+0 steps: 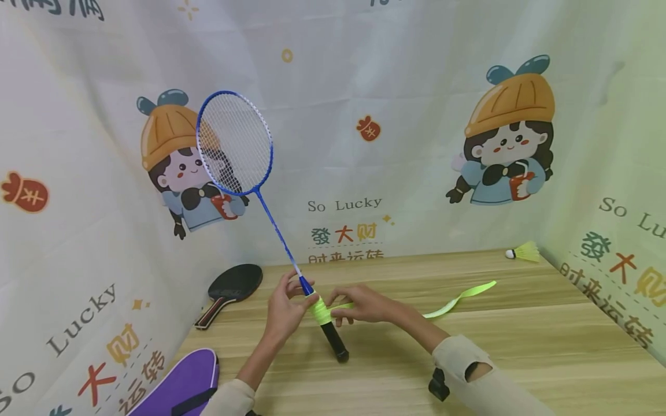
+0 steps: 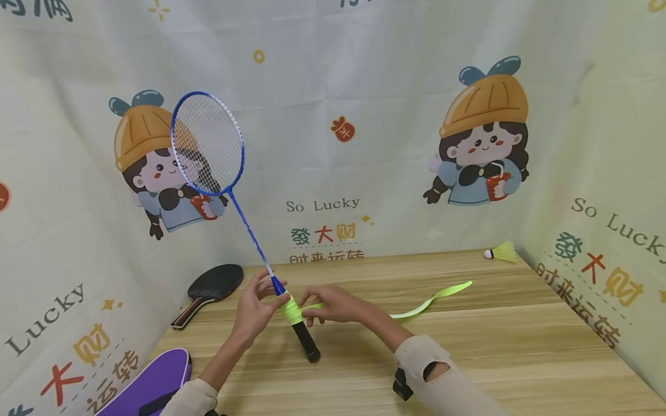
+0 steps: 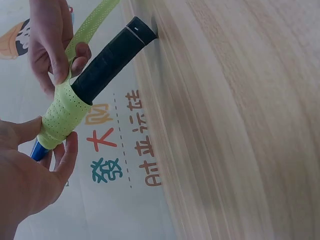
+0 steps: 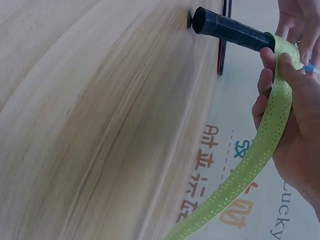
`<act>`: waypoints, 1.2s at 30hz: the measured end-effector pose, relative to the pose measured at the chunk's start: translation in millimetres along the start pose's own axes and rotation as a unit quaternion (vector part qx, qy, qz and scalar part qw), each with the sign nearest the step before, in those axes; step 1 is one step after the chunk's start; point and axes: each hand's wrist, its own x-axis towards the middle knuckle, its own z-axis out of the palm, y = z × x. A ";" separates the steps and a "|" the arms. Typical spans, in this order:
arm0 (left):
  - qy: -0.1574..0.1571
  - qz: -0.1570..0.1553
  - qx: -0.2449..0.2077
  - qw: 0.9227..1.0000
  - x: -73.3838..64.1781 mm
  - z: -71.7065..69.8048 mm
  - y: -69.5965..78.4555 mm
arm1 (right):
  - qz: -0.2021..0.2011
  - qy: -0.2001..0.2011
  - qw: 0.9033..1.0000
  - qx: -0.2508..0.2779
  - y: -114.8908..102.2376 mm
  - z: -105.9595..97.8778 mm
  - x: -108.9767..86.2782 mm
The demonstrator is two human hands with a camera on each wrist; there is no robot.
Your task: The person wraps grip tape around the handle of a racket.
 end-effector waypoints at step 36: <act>-0.023 -0.038 -0.052 0.998 -4.9 2.2 -3.1 | 0.033 0.008 0.999 -0.016 -3.2 14.1 8.8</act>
